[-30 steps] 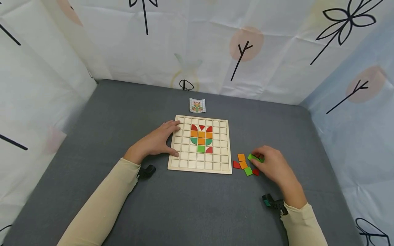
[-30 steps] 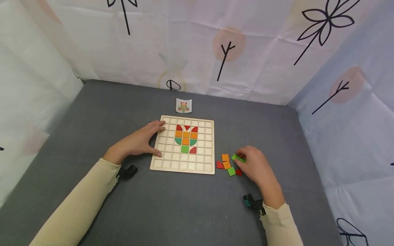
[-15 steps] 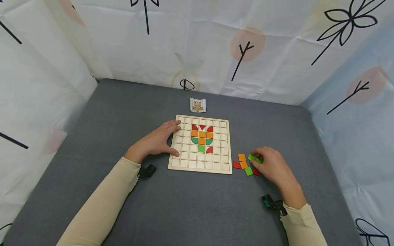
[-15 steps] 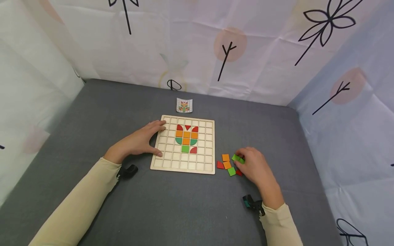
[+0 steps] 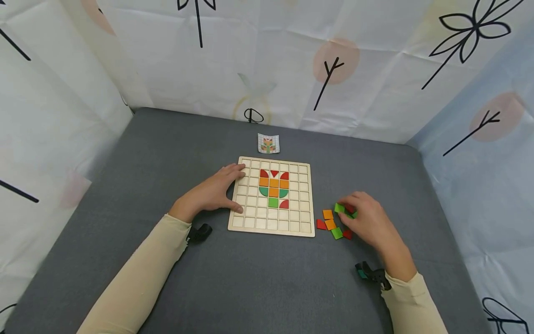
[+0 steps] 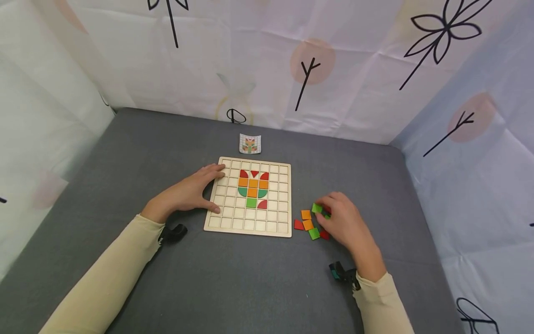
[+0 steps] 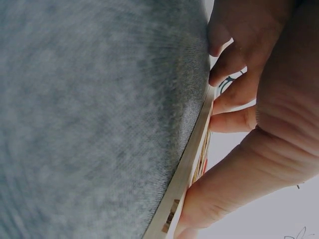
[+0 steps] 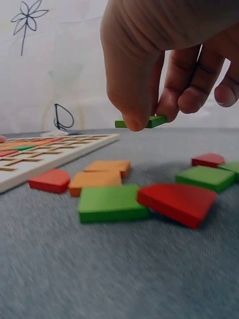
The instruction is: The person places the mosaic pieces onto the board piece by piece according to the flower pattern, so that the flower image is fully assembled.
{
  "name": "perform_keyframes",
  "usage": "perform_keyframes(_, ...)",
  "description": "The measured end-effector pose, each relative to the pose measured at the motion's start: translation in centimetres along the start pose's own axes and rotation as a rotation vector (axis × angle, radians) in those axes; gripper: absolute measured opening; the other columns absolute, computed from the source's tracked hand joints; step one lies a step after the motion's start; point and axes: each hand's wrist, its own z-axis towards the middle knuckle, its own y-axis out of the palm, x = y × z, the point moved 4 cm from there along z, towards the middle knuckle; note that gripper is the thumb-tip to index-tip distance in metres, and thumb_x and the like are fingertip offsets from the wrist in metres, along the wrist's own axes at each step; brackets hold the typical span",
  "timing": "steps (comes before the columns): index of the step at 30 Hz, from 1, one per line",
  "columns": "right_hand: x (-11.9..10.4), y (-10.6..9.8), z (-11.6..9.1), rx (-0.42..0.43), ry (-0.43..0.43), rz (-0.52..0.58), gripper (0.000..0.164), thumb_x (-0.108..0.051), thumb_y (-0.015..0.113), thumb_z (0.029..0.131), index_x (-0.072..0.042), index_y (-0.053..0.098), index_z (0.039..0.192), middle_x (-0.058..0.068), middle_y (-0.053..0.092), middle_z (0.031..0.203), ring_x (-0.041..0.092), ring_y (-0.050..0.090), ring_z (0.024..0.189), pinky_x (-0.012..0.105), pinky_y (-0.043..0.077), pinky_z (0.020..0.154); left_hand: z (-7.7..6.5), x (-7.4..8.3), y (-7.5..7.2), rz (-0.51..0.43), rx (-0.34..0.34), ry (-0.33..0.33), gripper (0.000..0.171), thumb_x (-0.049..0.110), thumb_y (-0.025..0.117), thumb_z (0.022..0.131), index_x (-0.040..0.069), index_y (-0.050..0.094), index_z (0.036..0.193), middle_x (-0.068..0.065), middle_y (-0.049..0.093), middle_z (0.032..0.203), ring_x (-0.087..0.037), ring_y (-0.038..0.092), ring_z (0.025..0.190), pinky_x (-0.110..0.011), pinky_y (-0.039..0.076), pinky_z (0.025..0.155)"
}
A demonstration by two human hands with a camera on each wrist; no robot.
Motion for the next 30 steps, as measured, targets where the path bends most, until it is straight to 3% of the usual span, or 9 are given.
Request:
perform_keyframes(6, -1.2, -0.3, 0.8, 0.007, -0.054, 0.026, 0.026, -0.006, 0.085, 0.093, -0.003, 0.080, 0.118, 0.012, 0.072, 0.116, 0.033, 0.064, 0.103, 0.055, 0.057, 0.086, 0.2, -0.1, 0.1, 0.010, -0.014, 0.029, 0.122, 0.043, 0.098, 0.082, 0.004, 0.025, 0.173, -0.013, 0.016, 0.180, -0.037, 0.006, 0.166, -0.059, 0.012, 0.132)
perform_keyframes(14, -3.3, -0.1, 2.2, 0.001, -0.135, 0.045, 0.025, -0.007, 0.085, 0.094, -0.006, 0.081, 0.118, 0.007, 0.072, 0.115, 0.030, 0.064, 0.104, 0.051, 0.058, 0.086, -0.4, -0.1, 0.3, 0.138, -0.073, 0.105, 0.115, 0.049, 0.084, 0.096, 0.001, 0.014, 0.173, -0.017, 0.004, 0.181, -0.039, 0.000, 0.166, -0.056, 0.003, 0.133)
perform_keyframes(21, -4.9, 0.3, 3.6, -0.016, -0.183, 0.051, 0.025, -0.009, 0.085, 0.095, -0.006, 0.081, 0.119, 0.007, 0.071, 0.118, 0.028, 0.063, 0.107, 0.049, 0.059, 0.088, -0.6, -0.3, 0.7, 0.166, -0.057, 0.138, 0.116, 0.058, 0.081, 0.094, 0.008, 0.015, 0.175, -0.016, 0.001, 0.181, -0.039, -0.002, 0.166, -0.055, 0.000, 0.133)
perform_keyframes(30, -6.3, 0.8, 5.0, -0.018, -0.219, 0.070, 0.027, -0.007, 0.088, 0.091, -0.006, 0.081, 0.117, 0.008, 0.071, 0.118, 0.027, 0.062, 0.106, 0.046, 0.058, 0.087, -0.3, -0.2, 0.7, 0.173, -0.084, 0.095, 0.118, 0.063, 0.081, 0.092, 0.011, 0.015, 0.176, -0.014, -0.002, 0.182, -0.037, -0.005, 0.166, -0.054, -0.002, 0.133)
